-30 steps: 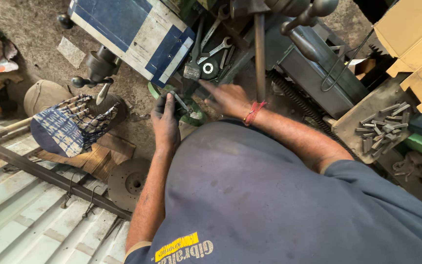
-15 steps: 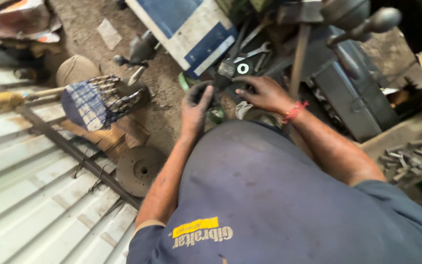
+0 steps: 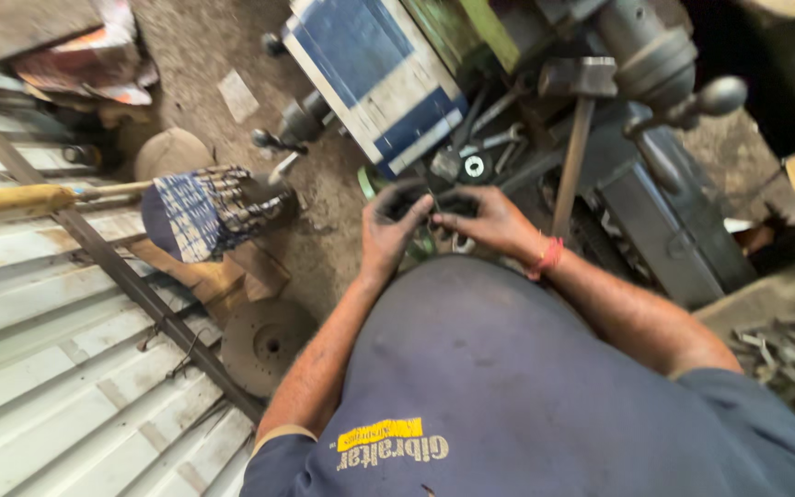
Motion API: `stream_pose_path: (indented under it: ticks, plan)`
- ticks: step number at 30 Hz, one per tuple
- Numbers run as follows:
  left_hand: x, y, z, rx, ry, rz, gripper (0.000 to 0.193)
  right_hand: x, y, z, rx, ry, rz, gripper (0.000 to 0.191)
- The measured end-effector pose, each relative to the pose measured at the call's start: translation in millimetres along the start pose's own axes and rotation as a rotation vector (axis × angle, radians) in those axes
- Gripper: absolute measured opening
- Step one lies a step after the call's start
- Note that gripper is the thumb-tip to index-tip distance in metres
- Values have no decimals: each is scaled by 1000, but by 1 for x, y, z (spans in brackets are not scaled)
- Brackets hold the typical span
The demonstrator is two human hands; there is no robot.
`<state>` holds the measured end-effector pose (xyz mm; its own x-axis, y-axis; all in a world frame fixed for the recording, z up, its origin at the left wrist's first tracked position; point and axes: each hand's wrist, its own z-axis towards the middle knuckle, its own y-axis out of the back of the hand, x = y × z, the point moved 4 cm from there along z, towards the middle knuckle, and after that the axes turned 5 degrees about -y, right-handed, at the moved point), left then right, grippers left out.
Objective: The person pours liquid from a bottle onto small metal pieces, then selects one piece and uses a bench grinder to sharpen or smooth it. The person kneels while operating the grinder and repeatedly holds the metal piece against the grinding wheel.
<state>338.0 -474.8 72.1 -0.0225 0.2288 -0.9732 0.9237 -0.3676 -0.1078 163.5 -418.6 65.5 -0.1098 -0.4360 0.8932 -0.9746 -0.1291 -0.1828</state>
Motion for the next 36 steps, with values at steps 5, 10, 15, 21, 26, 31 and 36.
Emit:
stream_pose_path:
  ticks: [5,10,15,21,26,31,36]
  plan:
    - [7,9,0,9,33,23,26,-1,-7,-5,-57,-84,-130,31]
    - [10,18,3,90,-86,118,24,2,-26,-19,-190,-152,-132,31]
    - [36,36,12,29,162,-36,29,26,-60,-40,-361,310,-387,30]
    - [79,80,-6,242,443,-320,17,-5,-125,-68,-696,-30,33,29]
    - [108,133,-39,290,522,-245,24,-7,-181,-105,-925,-5,131,28]
    - [86,145,-66,476,387,83,22,-26,-220,-147,-863,-23,630,26]
    - [22,88,-99,816,272,-1,33,-50,-249,-186,-816,82,887,25]
